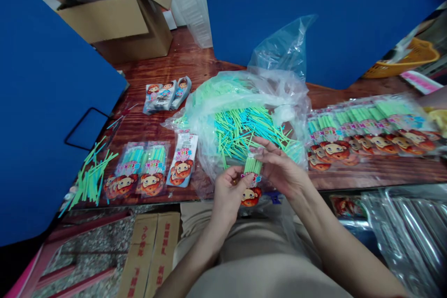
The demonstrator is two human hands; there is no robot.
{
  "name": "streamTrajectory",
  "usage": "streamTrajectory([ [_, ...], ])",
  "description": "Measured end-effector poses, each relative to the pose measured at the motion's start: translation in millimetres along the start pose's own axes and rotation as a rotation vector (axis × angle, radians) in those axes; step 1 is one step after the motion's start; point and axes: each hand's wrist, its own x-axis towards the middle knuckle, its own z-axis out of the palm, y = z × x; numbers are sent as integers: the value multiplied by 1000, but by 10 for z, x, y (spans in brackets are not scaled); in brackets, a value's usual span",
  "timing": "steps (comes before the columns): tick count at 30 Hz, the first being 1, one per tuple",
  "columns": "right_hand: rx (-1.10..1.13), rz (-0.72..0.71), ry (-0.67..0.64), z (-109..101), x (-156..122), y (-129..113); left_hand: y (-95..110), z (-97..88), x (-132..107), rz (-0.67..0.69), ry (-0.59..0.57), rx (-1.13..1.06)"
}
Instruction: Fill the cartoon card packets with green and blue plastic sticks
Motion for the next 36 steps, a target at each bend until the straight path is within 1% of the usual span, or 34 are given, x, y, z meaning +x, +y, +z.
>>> streamTrajectory([
  [6,38,2,30,60,-36,41,-49,-1,-6,21,16,4],
  [10,16,5,58,53,-14,54,-28,10,1,4,25,-3],
  [15,-20,-47,74,34,-7,59,44,27,17,-44,28,-50],
  [19,-72,-128,84,31,-31,46,79,47,11,-69,20,-70],
  [22,-95,-181,90,30,-33,35,95,62,-6,-123,-10,-99],
  [25,-109,-199,97,26,-24,36,97,68,-23,-158,-45,-107],
  [28,-119,-193,101,24,-20,44,71,65,-30,-145,-43,-81],
  [32,-133,-203,109,35,-25,42,18,60,-20,-93,-30,-49],
  [36,-108,-207,100,32,-11,44,10,61,5,-66,-35,-41],
])
